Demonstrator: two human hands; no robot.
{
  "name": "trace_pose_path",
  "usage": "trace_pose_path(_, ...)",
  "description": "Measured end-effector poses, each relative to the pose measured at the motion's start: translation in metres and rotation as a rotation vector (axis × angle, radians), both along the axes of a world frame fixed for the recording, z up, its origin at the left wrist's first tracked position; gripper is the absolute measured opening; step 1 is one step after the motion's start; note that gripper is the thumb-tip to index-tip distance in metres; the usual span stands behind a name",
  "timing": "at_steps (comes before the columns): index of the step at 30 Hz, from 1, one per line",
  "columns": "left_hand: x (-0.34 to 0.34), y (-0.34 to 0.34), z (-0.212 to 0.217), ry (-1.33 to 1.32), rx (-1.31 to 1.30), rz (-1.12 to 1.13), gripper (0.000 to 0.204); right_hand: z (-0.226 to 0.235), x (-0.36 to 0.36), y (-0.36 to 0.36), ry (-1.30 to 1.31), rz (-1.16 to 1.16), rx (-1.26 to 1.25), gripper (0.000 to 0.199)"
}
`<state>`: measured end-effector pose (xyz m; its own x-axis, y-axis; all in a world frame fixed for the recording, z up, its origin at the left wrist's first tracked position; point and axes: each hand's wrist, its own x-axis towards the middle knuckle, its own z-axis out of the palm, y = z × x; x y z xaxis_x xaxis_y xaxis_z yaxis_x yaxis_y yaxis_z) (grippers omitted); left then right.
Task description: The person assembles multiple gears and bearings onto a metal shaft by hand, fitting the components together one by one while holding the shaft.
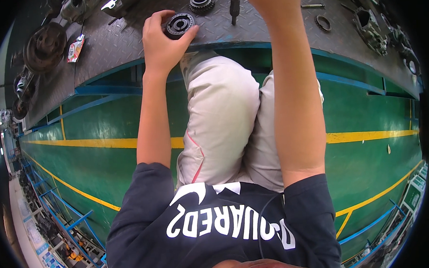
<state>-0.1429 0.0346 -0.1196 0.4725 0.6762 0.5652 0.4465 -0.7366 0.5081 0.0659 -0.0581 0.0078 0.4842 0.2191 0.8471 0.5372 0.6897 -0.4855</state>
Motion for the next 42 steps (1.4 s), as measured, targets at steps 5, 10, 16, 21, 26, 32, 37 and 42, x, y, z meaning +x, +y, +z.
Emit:
trace_pose_path(5, -0.005, -0.006, 0.002, 0.083, 0.186, -0.072, 0.039, 0.003, -0.001, 0.001, -0.015, 0.018, 0.008, 0.062)
trace_pose_path(10, -0.007, -0.007, 0.006, 0.024, 0.108, -0.07, 0.035, 0.008, -0.008, 0.0, 0.005, 0.093, 0.02, 0.064)
trace_pose_path(16, 0.013, -0.02, 0.005, -0.019, 0.125, -0.045, 0.03, -0.026, 0.029, 0.002, -0.415, -0.338, -0.254, 0.037)
trace_pose_path(21, 0.001, -0.022, 0.019, -0.082, 0.047, -0.017, 0.058, 0.014, 0.008, -0.029, -0.133, 0.239, -0.174, 0.059)
trace_pose_path(26, 0.053, -0.018, 0.111, -0.702, -0.372, -0.327, 0.042, 0.012, 0.001, -0.021, -0.037, 0.112, -0.174, 0.087)
trace_pose_path(32, 0.111, -0.034, 0.195, -0.652, -0.354, -0.513, 0.039, 0.006, 0.003, -0.008, -0.061, 0.166, -0.104, 0.085)
trace_pose_path(37, 0.116, -0.036, 0.185, -0.742, -0.514, -0.559, 0.034, -0.005, 0.013, -0.013, -0.095, 0.112, -0.224, 0.082)
trace_pose_path(42, 0.118, -0.029, 0.181, -0.788, -0.589, -0.648, 0.036, -0.007, 0.047, -0.033, 0.091, 0.452, -0.507, 0.083)
